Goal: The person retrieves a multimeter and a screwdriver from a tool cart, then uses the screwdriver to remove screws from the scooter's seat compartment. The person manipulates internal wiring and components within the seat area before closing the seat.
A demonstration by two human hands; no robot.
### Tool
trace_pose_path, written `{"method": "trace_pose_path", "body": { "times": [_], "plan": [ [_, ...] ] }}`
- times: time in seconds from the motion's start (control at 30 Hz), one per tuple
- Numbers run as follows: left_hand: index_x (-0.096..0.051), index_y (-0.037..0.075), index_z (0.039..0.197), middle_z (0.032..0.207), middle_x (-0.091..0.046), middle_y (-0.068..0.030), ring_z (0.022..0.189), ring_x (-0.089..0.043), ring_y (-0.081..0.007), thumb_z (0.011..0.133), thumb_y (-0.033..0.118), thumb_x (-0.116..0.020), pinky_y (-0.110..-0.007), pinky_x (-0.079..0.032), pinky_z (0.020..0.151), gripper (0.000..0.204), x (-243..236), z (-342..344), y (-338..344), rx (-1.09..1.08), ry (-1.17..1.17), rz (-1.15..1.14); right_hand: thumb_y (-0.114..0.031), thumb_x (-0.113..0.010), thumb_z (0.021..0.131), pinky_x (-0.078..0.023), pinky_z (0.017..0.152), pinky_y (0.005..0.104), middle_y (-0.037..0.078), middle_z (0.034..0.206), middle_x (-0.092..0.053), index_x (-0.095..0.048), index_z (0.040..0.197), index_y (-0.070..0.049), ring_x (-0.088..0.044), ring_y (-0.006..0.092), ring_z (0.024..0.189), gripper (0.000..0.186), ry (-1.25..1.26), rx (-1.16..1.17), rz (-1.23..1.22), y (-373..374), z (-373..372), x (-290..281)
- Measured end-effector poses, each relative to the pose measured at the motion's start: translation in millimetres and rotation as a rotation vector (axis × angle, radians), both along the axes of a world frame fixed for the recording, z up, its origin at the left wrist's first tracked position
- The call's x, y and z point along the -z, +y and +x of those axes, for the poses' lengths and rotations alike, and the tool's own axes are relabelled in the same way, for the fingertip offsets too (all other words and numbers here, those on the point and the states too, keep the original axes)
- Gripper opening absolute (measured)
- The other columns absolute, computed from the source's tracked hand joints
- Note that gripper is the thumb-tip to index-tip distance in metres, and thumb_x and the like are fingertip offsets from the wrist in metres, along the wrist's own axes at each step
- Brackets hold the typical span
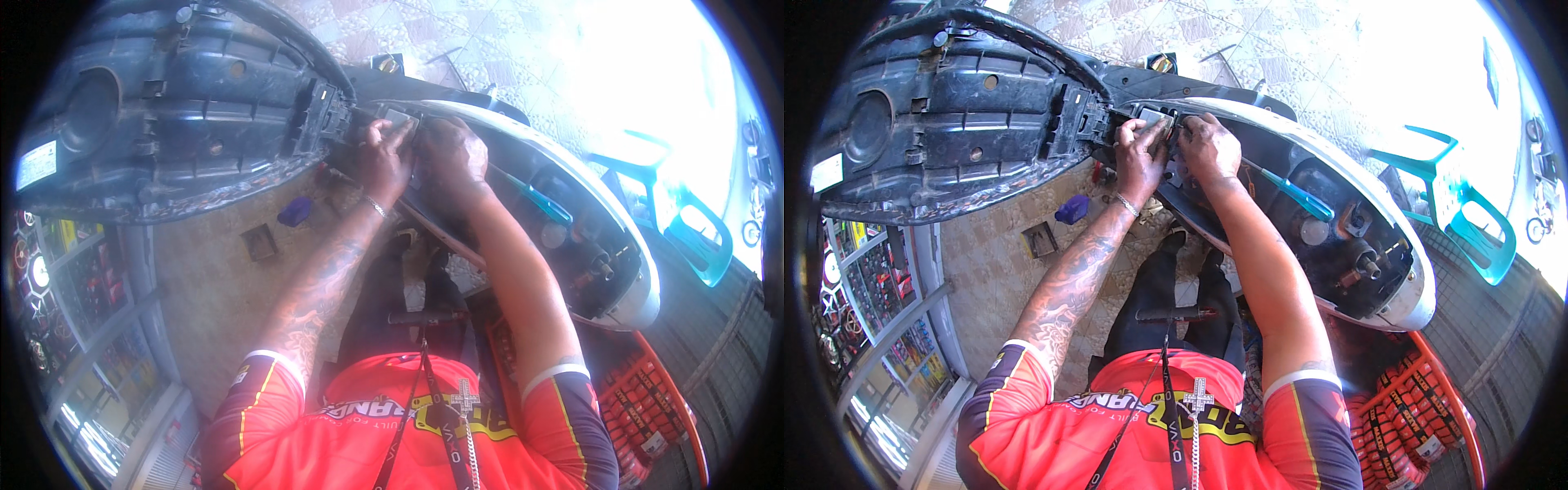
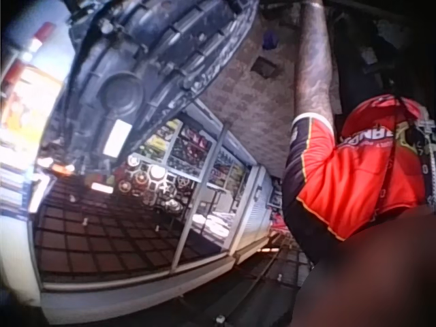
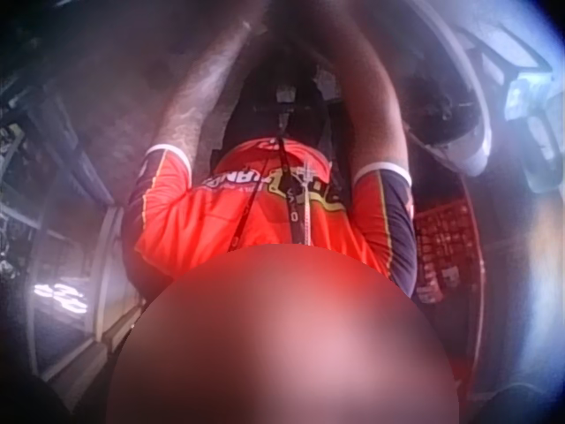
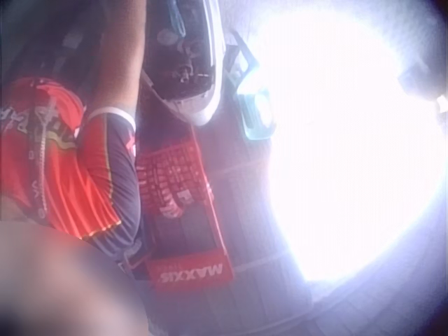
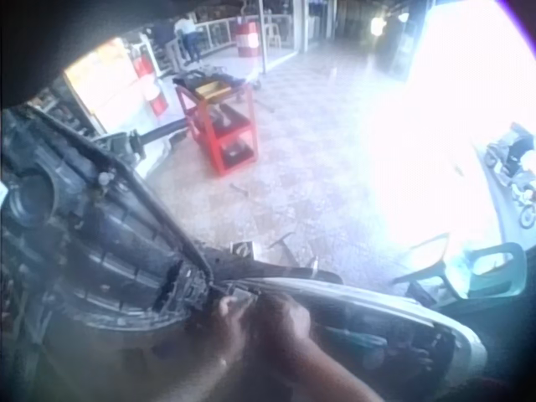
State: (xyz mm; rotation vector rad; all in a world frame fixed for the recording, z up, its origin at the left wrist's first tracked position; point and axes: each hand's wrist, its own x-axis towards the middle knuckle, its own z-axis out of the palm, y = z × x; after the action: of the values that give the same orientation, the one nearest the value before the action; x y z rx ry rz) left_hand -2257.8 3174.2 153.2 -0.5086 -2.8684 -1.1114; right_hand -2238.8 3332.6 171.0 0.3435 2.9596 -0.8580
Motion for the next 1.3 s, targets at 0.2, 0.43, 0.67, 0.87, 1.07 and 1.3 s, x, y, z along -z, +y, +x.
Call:
{"method": "trace_pose_path", "body": {
  "times": [0.2, 0.43, 0.67, 0.87, 1.07, 1.3],
  "plan": [
    [-0.075, 0.017, 0.125, 0.120, -0.056, -0.0140, 0.109, -0.058, -0.0318, 0.079, 0.007, -0.079, -0.043, -0.048, 0.096, 0.047, 2, -1, 0, 0.003, 0.026, -0.030, -0.035, -0.071, 0.090, -0.056, 0.088, 0.0443, 0.010, 0.112, -0.073, -0.078, 0.107, -0.014, -0.071, 0.0332, 0.104, 0.028, -0.026, 0.101, -0.204, 18, 4, -16],
    [-0.074, 0.016, 0.126, 0.121, -0.056, -0.0145, 0.110, -0.058, -0.0322, 0.082, 0.011, -0.077, -0.043, -0.048, 0.095, 0.044, -1, 0, 0, 0.000, -0.047, -0.006, -0.036, -0.071, 0.088, -0.056, 0.089, 0.0457, 0.014, 0.102, -0.076, -0.080, 0.105, -0.014, -0.072, 0.0346, 0.099, 0.030, -0.114, 0.046, -0.272, 15, -9, -18],
    [-0.074, 0.015, 0.125, 0.121, -0.055, -0.0156, 0.110, -0.058, -0.0333, 0.082, 0.011, -0.075, -0.043, -0.048, 0.096, 0.043, -1, 0, 0, 0.007, -0.020, 0.035, -0.036, -0.072, 0.087, -0.057, 0.086, 0.0460, 0.016, 0.098, -0.076, -0.080, 0.104, -0.013, -0.073, 0.0355, 0.095, 0.030, -0.119, 0.063, -0.322, 15, -12, -20],
    [-0.074, 0.015, 0.126, 0.122, -0.055, -0.0161, 0.112, -0.057, -0.0338, 0.082, 0.011, -0.074, -0.044, -0.047, 0.097, 0.044, 0, 0, -1, 0.000, -0.037, -0.001, -0.036, -0.072, 0.087, -0.057, 0.084, 0.0460, 0.017, 0.095, -0.076, -0.080, 0.104, -0.013, -0.074, 0.0365, 0.092, 0.030, -0.124, 0.065, -0.302, 15, -18, -23],
    [-0.073, 0.014, 0.125, 0.122, -0.055, -0.0161, 0.111, -0.058, -0.0339, 0.081, 0.010, -0.073, -0.044, -0.048, 0.096, 0.045, 0, 0, -1, 0.013, -0.023, 0.009, -0.038, -0.072, 0.087, -0.057, 0.086, 0.0458, 0.017, 0.097, -0.076, -0.080, 0.105, -0.013, -0.074, 0.0364, 0.094, 0.031, -0.163, 0.045, -0.330, 16, -22, -18],
    [-0.073, 0.013, 0.126, 0.120, -0.055, -0.0158, 0.107, -0.059, -0.0328, 0.081, 0.009, -0.075, -0.043, -0.049, 0.094, 0.045, 0, -1, -1, 0.018, 0.006, -0.001, -0.038, -0.072, 0.087, -0.057, 0.085, 0.0468, 0.017, 0.097, -0.076, -0.080, 0.104, -0.012, -0.074, 0.0371, 0.093, 0.032, -0.150, 0.032, -0.285, 14, -23, -14]
  ]
}}
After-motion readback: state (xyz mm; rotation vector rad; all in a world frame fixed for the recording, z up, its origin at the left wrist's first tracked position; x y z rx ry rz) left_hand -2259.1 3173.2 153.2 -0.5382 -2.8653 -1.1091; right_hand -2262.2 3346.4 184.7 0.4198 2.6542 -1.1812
